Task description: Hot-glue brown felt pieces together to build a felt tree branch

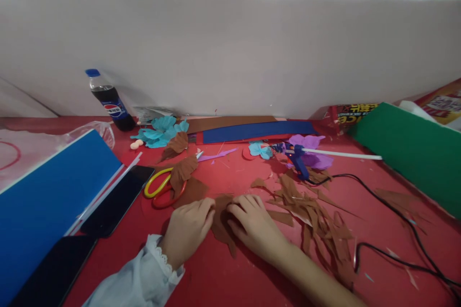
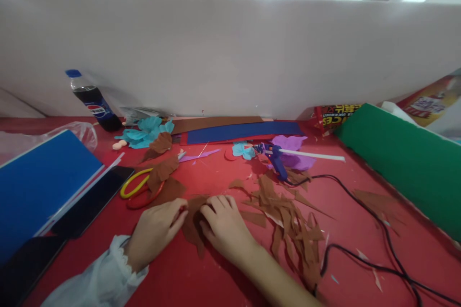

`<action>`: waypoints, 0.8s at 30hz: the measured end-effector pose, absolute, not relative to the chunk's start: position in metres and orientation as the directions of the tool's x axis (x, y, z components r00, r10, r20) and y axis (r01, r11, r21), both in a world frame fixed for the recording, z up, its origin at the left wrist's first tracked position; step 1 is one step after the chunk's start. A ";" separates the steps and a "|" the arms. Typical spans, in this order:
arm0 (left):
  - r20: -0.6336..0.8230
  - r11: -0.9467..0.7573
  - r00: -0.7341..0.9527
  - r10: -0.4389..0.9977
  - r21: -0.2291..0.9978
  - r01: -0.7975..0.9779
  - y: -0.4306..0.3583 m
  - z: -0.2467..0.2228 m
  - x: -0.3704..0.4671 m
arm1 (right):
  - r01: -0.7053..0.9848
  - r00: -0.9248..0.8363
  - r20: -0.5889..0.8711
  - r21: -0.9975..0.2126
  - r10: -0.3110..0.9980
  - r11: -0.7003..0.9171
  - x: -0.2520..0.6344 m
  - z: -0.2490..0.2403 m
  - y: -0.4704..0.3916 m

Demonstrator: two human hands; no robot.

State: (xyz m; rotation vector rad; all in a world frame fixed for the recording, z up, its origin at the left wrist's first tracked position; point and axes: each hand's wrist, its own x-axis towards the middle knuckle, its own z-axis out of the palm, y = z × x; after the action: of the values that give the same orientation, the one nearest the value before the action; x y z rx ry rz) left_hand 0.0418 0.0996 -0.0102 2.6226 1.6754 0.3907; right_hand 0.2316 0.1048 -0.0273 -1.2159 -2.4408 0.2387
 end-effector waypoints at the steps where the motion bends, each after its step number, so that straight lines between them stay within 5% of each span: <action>1: 0.221 -0.488 0.452 0.864 0.150 0.860 0.098 -0.010 0.041 | 0.727 -0.541 0.270 -0.326 0.797 0.604 0.232 -0.027 0.105; 8: 0.274 -0.560 0.507 0.817 0.167 0.812 0.099 -0.013 0.031 | 0.722 -0.540 0.261 -0.346 0.800 0.599 0.232 -0.026 0.105; 24: 0.321 -0.429 0.445 0.836 -0.126 0.895 0.098 -0.010 0.049 | 0.720 -0.549 0.230 -0.358 0.803 0.595 0.232 -0.014 0.116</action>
State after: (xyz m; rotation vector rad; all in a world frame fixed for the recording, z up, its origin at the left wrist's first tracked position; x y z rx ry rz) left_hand 0.0487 0.0982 -0.0100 2.8979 1.7828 0.3638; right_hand 0.2319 0.1159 -0.0135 -1.2280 -2.4574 0.3133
